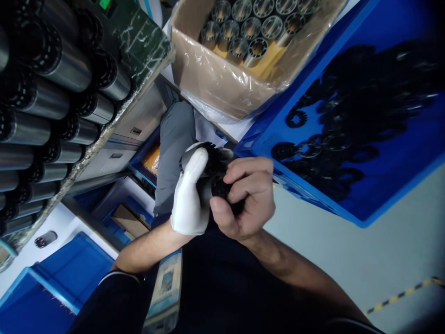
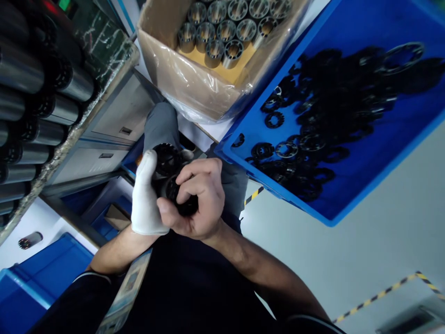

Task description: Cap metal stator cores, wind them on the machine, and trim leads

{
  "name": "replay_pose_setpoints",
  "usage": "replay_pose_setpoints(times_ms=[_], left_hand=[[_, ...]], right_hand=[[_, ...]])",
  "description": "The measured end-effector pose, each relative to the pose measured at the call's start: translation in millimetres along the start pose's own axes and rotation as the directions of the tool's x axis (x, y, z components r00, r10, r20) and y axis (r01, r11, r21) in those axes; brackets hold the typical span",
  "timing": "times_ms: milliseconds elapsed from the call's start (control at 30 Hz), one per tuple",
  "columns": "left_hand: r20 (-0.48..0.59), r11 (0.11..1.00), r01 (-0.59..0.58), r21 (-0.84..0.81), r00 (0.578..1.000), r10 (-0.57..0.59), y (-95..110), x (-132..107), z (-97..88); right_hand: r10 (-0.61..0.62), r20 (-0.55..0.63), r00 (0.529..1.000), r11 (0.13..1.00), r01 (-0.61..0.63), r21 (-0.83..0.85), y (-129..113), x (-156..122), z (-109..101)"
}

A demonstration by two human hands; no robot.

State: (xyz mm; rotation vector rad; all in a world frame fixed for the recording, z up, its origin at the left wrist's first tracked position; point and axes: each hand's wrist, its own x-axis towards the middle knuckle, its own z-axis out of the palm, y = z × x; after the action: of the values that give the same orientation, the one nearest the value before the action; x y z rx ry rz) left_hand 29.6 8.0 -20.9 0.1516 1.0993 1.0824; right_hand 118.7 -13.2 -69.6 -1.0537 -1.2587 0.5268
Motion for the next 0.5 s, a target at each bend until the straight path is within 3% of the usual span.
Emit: replay_pose_setpoints(times_ms=[100, 233, 367, 500], left_hand=[[-0.022, 0.996, -0.074, 0.042, 0.997, 0.075, 7, 0, -0.4], [-0.091, 0.977, -0.196, 0.081, 0.975, 0.204, 18, 2, -0.3], [-0.020, 0.938, -0.311, 0.153, 0.948, 0.318, 22, 0, -5.7], [0.042, 0.912, -0.351, 0.211, 0.936, 0.350, 25, -6, -10.5]], right_hand=[[-0.072, 0.051, 0.996, 0.996, 0.074, -0.047, 11, -6, -10], [-0.095, 0.169, 0.981, 0.994, 0.104, -0.045, 8, -2, -28], [-0.072, 0.223, 0.972, 0.996, 0.080, -0.026, -2, 7, -36], [-0.086, 0.252, 0.964, 0.996, 0.083, 0.023, -6, 13, -38]])
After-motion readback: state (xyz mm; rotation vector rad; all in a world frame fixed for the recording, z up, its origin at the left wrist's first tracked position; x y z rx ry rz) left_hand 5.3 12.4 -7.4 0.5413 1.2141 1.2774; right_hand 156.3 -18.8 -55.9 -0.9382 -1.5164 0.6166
